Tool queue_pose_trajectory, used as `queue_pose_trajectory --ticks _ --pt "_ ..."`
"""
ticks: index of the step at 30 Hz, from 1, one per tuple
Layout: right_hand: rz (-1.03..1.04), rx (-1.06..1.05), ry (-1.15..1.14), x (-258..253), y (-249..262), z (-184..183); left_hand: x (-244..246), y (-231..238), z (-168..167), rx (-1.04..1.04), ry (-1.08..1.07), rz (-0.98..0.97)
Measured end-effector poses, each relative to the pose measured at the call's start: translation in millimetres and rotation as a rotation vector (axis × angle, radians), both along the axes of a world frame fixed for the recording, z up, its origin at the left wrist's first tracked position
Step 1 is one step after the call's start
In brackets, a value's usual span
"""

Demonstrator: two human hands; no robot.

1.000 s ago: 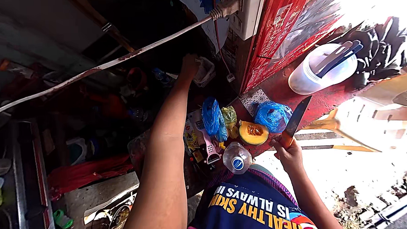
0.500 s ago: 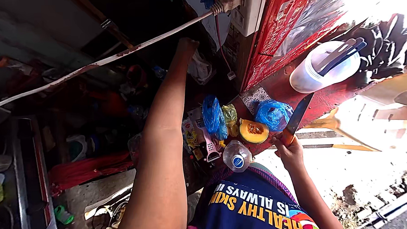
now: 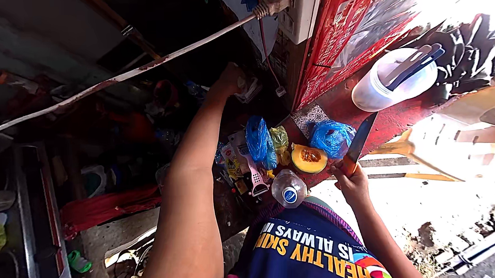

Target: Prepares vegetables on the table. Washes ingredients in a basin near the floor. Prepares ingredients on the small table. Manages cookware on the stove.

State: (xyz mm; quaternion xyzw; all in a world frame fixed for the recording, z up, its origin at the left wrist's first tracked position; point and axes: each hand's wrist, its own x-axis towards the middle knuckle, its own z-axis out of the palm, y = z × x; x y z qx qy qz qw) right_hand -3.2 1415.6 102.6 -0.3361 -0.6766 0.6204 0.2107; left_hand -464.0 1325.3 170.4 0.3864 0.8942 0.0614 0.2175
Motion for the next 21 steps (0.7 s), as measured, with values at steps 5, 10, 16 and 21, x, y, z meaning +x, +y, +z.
queue_pose_trajectory --ticks 5,10,16,21 --pt "0.023 0.014 -0.006 -3.0 -4.8 2.6 -3.2 -6.1 -2.9 0.072 0.079 -0.003" --pt "0.039 0.044 0.000 -3.8 -6.5 0.9 1.4 3.2 23.3 0.417 0.117 0.199" --pt "0.051 0.073 -0.015 -5.2 -6.2 2.1 9.8 8.8 43.1 0.448 0.198 0.230" --pt "0.057 0.089 -0.024 -6.6 -6.7 3.1 5.4 13.8 54.5 0.400 0.189 0.162"
